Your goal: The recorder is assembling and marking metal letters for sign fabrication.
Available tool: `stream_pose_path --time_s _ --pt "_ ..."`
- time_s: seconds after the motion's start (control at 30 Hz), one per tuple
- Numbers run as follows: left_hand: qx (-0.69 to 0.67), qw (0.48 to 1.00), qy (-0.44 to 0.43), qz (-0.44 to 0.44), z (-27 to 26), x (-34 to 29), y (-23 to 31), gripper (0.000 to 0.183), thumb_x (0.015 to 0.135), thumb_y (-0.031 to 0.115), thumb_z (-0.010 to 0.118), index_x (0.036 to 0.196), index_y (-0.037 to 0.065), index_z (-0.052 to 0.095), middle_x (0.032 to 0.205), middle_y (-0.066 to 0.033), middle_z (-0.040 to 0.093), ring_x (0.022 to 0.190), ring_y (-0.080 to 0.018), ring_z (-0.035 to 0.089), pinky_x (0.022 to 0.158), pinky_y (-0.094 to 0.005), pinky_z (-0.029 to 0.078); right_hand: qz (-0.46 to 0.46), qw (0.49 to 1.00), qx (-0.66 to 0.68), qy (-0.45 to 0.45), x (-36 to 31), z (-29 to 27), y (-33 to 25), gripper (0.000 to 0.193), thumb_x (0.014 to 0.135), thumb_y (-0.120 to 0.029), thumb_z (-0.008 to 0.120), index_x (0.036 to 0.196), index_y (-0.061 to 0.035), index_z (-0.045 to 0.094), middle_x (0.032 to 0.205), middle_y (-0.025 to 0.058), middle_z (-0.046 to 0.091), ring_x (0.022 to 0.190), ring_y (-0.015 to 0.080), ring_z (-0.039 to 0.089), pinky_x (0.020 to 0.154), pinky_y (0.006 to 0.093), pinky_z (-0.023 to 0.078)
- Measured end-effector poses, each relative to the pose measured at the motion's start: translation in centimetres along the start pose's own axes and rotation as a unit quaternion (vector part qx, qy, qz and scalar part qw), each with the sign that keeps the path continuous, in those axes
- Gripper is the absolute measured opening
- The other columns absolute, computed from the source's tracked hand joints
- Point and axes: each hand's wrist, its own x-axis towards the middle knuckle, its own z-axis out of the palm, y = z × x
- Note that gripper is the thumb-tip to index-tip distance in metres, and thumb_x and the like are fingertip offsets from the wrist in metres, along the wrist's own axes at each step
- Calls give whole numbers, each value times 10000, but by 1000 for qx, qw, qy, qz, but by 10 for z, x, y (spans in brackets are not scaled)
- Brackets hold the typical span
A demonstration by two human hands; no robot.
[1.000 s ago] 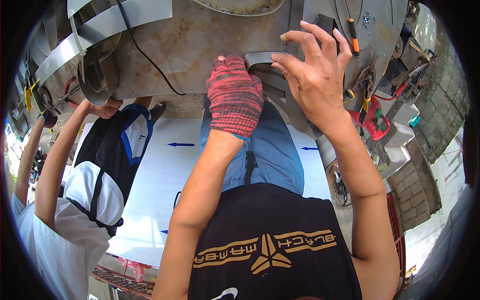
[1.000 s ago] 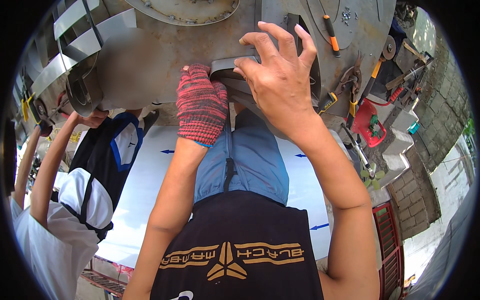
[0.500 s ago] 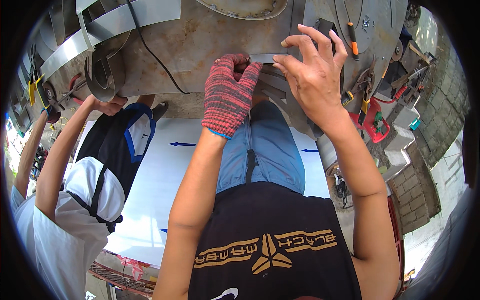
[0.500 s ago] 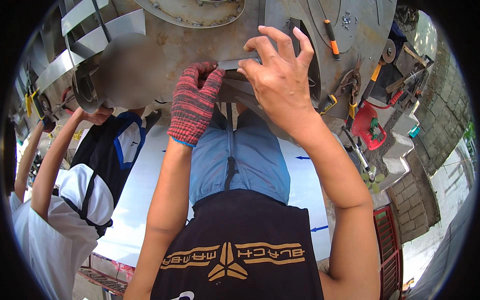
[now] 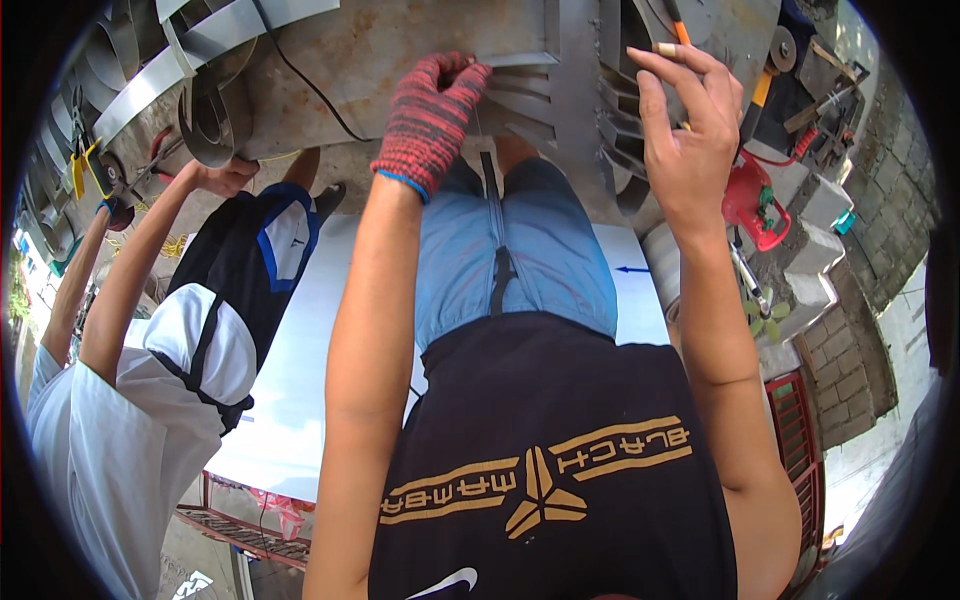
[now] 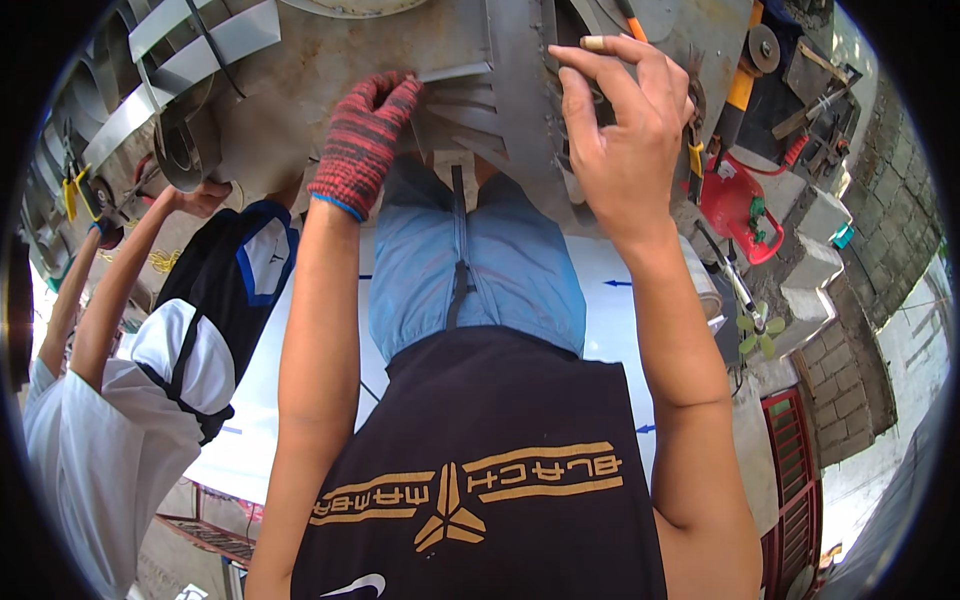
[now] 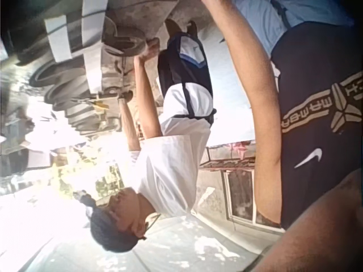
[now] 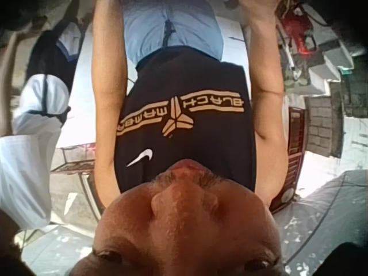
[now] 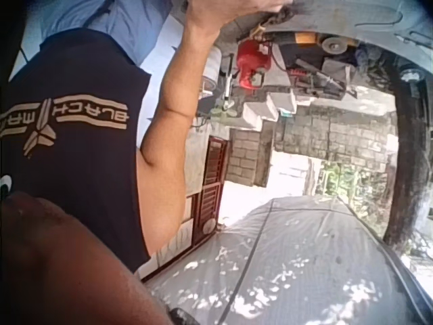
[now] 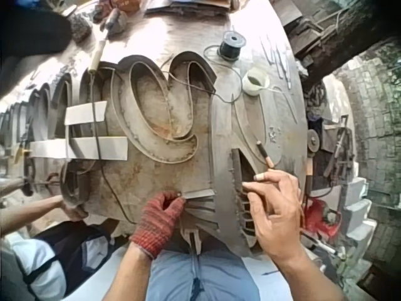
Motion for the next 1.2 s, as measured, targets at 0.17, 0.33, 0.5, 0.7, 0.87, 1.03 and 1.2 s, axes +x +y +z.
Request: stream_pose_path --time_s 0.17,0.33,0.5,0.7,0.87,1.03,1.2 --pt "-10 1000 -15 3 -8 0 5 491 935 381 738 1256 12 694 1099 -121 751 965 -204 681 876 -341 539 -8 1000 -10 -16 -28 -33 -13 206 929 -144 731 1125 -167 791 1145 49 686 1106 246 591 969 377 438" --pt "59 998 -32 6 -12 19 -12 514 949 417 727 1315 59 684 1063 -41 699 941 -146 596 877 -295 496 -13 1000 13 7 -47 -51 -18 184 903 -183 732 1075 -204 793 1114 9 675 1105 243 572 953 403 403" --pt "29 999 -37 1 -11 24 -17 495 958 414 720 1303 61 683 1046 -27 692 923 -136 592 850 -288 500 0 1000 26 -10 -59 -65 -32 173 905 -181 721 1065 -175 787 1111 28 677 1115 254 574 962 409 389" --pt "50 997 -51 -19 -11 24 -8 507 962 433 712 1312 68 675 1040 -22 694 905 -128 600 824 -294 503 -3 999 30 -16 -66 -76 -39 172 901 -174 717 1059 -161 784 1103 44 678 1121 258 577 964 414 385" --pt "20 999 -34 -15 -8 21 -4 512 942 418 729 1269 26 700 1044 -66 729 908 -161 615 852 -318 509 21 1000 17 -12 -62 -85 -29 181 900 -165 716 1070 -159 778 1106 41 674 1122 257 579 976 416 385" --pt "14 999 -44 -4 -10 18 0 473 951 397 726 1234 18 710 1009 -53 730 852 -147 609 802 -309 511 52 998 14 24 -39 -88 9 170 911 -163 700 1067 -147 763 1086 46 681 1101 262 591 958 414 408" --pt "5 999 -32 -24 -9 12 0 415 952 367 732 1182 22 722 979 -42 722 835 -133 600 779 -304 504 94 995 -8 39 6 -68 73 136 917 -173 685 1025 -119 746 1030 74 714 1041 298 626 909 447 454"
